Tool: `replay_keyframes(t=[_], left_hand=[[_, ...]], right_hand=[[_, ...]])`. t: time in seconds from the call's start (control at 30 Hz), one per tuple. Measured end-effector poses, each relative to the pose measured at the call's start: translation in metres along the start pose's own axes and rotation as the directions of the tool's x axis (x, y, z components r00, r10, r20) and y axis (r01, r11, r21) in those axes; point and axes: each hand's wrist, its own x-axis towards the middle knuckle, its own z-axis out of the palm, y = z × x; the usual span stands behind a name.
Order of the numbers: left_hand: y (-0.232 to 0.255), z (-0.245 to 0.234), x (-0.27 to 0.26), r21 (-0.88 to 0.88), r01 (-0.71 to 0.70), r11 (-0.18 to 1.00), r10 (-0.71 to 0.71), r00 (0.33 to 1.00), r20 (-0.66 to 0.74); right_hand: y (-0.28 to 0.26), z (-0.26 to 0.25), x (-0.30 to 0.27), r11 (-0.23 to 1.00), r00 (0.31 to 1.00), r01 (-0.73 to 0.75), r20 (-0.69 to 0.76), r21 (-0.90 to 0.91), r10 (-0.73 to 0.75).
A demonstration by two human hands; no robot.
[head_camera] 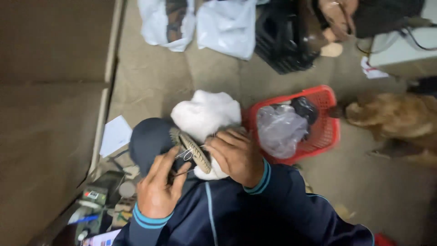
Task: The person is sewing the sole of a beige slipper using a needle and white thread. They repeatedly push the needle through the sole and pull the thread tight to secure the stitching.
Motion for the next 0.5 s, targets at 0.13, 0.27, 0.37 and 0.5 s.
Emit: replay_keyframes(t=[0.13,0.27,0.37,0.5], left_hand=[[-0.004,0.002,-0.001,-0.159,-0.006,0.987,0.015,0.998,0.054],[0.005,-0.003,0.001,-0.321,0.083,0.944,-0.049,0.992,0.114],[0.014,-0.001,0.001,-0.406,0.077,0.911,-0.037,0.994,0.106],[0.029,0.005,-0.002,-0.360,0.016,0.933,-0.009,1.000,0.021]], right_hand=[[0.040,-0.016,-0.021,0.992,0.993,-0.114,-0.032,-0.047,0.112],[0.064,-0.032,-0.027,0.957,0.972,-0.236,-0.030,-0.171,0.235],[0.045,-0.051,-0.013,0.890,0.937,-0.343,0.048,0.300,0.345],[0.041,-0.046,-0.038,0.166,0.968,-0.193,0.159,0.967,0.195]])
